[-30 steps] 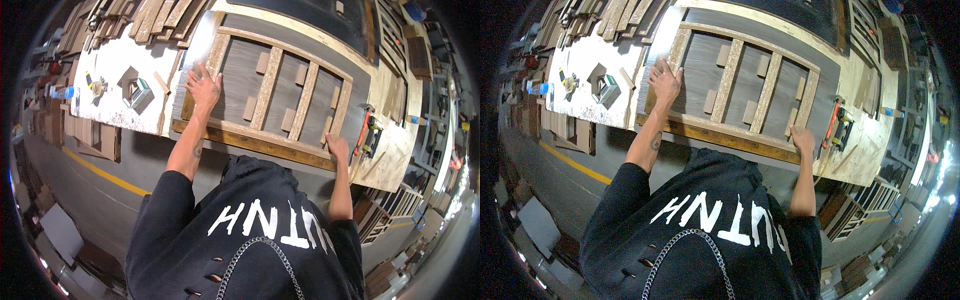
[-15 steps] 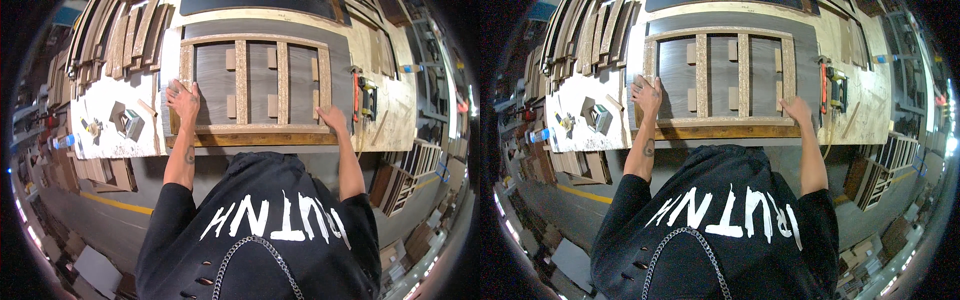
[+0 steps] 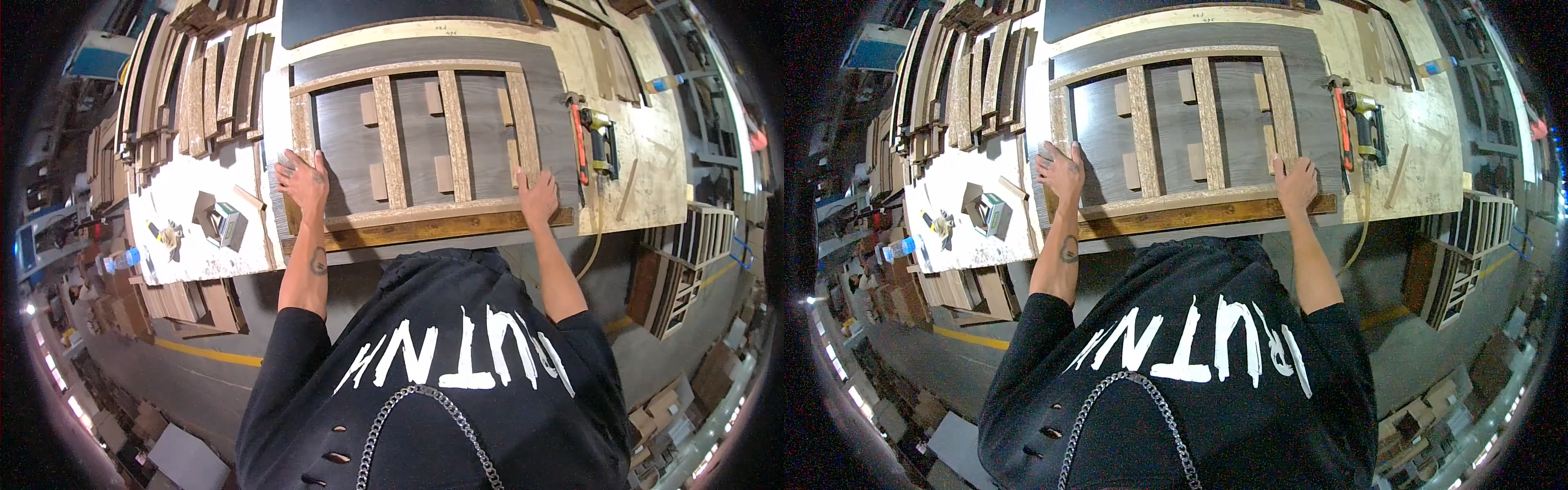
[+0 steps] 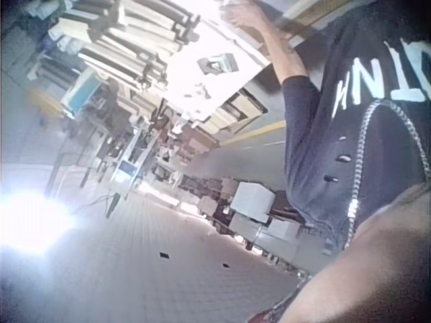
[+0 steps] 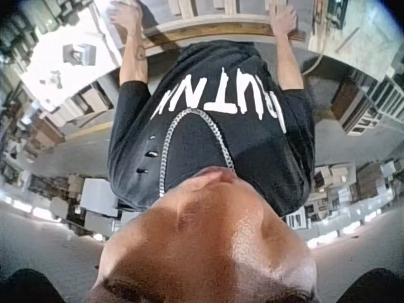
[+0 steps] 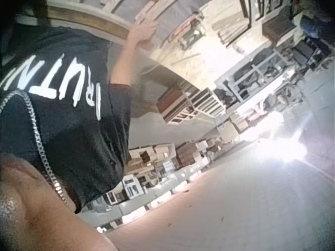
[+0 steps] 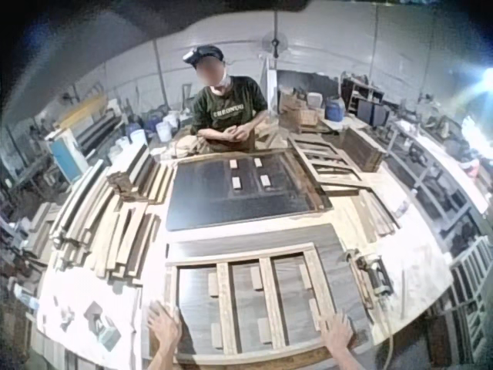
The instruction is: Assembling a wooden frame by positioning components and using a hammer and air-powered nail gun.
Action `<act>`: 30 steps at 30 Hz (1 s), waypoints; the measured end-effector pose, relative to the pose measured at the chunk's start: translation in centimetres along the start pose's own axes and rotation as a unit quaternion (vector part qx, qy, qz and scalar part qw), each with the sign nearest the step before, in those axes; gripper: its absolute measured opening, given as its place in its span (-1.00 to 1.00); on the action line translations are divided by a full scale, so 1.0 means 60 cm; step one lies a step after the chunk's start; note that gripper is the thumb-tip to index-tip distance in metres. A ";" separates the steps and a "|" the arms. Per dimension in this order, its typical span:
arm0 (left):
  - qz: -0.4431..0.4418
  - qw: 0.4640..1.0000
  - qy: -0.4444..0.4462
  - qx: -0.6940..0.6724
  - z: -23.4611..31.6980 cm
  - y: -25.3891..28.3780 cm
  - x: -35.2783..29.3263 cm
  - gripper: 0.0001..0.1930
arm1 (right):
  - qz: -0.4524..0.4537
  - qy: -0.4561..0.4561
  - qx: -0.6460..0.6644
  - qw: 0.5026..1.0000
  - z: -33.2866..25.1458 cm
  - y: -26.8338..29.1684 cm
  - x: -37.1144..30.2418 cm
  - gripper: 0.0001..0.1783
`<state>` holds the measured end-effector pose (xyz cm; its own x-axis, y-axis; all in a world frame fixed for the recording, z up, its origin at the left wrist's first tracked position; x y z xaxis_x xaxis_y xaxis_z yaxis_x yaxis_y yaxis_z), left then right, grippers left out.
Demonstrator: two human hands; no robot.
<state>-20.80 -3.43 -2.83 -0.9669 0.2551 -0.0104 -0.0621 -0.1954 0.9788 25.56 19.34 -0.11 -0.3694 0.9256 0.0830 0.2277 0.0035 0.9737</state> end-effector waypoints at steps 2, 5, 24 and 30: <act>0.004 1.000 -0.001 0.002 -0.001 0.001 0.000 -0.16 | 0.072 0.003 -0.017 0.997 -0.004 0.001 -0.010 -0.32; 0.007 1.000 -0.010 -0.018 0.002 0.000 0.000 -0.15 | 0.074 0.014 -0.013 0.997 0.002 -0.003 -0.003 -0.33; 0.009 0.999 0.000 0.044 0.004 0.001 0.000 -0.18 | 0.073 -0.008 0.009 0.997 0.001 0.001 -0.007 -0.31; 0.011 1.000 -0.005 0.021 0.000 -0.001 0.001 -0.13 | 0.072 -0.006 0.005 0.997 0.000 0.002 -0.007 -0.31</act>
<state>-20.88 -3.41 -2.89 -0.9652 0.2614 0.0127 -0.0307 -0.1615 0.9864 25.76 18.93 -0.06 -0.3215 0.9211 0.2193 0.2862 -0.1262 0.9498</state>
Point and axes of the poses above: each hand's wrist, its own x-axis towards the middle knuckle, its own y-axis out of the back of the hand, z = x × y, the point moved 4 cm from there along x, towards the middle knuckle, and after that the axes turned 14 degrees about y, right-handed, at the moved point
